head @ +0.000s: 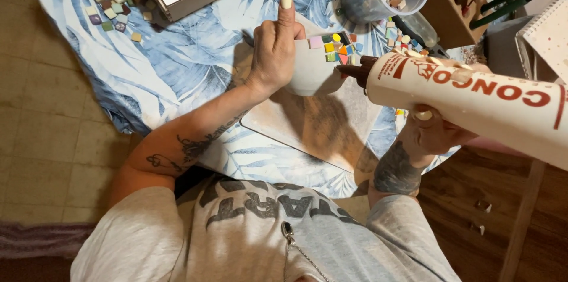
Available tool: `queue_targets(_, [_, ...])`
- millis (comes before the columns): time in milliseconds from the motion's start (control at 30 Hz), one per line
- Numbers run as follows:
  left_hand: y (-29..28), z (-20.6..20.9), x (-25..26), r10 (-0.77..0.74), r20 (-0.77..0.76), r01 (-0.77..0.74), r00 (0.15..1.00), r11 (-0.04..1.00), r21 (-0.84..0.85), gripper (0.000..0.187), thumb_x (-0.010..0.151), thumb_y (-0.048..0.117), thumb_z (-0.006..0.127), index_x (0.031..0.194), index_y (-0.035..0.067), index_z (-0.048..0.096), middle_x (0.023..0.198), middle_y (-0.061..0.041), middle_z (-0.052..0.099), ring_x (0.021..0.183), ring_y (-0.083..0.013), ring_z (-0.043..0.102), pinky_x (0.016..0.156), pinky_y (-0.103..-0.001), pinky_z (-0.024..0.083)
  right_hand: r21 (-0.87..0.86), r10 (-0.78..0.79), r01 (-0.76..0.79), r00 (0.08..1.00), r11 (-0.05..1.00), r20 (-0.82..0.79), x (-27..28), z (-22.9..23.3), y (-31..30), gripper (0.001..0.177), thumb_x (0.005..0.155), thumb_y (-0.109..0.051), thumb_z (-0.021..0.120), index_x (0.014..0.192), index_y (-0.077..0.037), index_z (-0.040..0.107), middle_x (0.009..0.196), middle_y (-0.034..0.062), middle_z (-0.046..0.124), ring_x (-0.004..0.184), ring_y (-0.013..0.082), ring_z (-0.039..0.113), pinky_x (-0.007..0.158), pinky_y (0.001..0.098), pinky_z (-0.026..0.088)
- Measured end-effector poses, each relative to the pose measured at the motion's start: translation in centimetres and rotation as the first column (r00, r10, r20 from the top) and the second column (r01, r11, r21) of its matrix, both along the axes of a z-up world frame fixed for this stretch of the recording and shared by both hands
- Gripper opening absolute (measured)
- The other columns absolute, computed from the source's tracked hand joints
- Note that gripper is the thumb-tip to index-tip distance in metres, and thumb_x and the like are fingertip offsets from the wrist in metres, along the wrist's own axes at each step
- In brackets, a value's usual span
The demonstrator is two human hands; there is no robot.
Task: Decorating a ceramic cup by gluing small mosaic tiles onto its surface in a pattern.
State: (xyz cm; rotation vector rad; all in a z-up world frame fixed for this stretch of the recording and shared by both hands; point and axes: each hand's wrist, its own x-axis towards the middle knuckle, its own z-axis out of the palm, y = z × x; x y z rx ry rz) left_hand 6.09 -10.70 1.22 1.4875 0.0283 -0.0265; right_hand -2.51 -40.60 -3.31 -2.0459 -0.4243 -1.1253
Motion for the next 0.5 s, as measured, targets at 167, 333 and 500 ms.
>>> queue_targets(167, [0.0, 0.0, -0.1, -0.001, 0.015, 0.001, 1.000, 1.000, -0.006, 0.067, 0.081, 0.052, 0.014, 0.036, 0.008, 0.036, 0.036, 0.001, 0.030, 0.038, -0.0094, 0.029, 0.042, -0.023, 0.022, 0.694, 0.586, -0.387, 0.808, 0.607, -0.062, 0.3, 6.5, 7.4, 0.057, 0.078, -0.063, 0.042, 0.111, -0.018, 0.038, 0.108, 0.0003, 0.044, 0.106, 0.0181, 0.040, 0.100, 0.0419, 0.031])
queue_targets(333, [0.1, 0.1, -0.1, -0.007, 0.016, 0.008, 1.000, 1.000, -0.013, 0.068, 0.080, 0.054, 0.013, 0.036, 0.008, 0.035, 0.036, 0.001, 0.029, 0.038, -0.0095, 0.027, 0.043, -0.023, 0.021, 0.929, 0.021, -0.370, 0.929, 0.004, 0.370, -1.3, 2.1, 2.5, 0.090, 0.069, -0.005, 0.036, 0.144, -0.039, -0.002, 0.139, 0.0129, 0.018, 0.117, 0.0404, 0.026, 0.105, 0.0570, 0.015])
queue_targets(500, [0.1, 0.1, -0.1, -0.004, 0.027, 0.004, 1.000, 1.000, -0.017, 0.068, 0.080, 0.054, 0.013, 0.036, 0.008, 0.035, 0.036, 0.001, 0.030, 0.038, -0.0098, 0.028, 0.043, -0.023, 0.023, -0.012, 0.222, 0.238, 0.883, -0.971, -0.414, 5.2, 3.7, 4.4, 0.017, 0.080, -0.014, 0.042, 0.078, -0.030, 0.036, 0.086, -0.0055, 0.047, 0.091, 0.0177, 0.031, 0.093, 0.0409, 0.022])
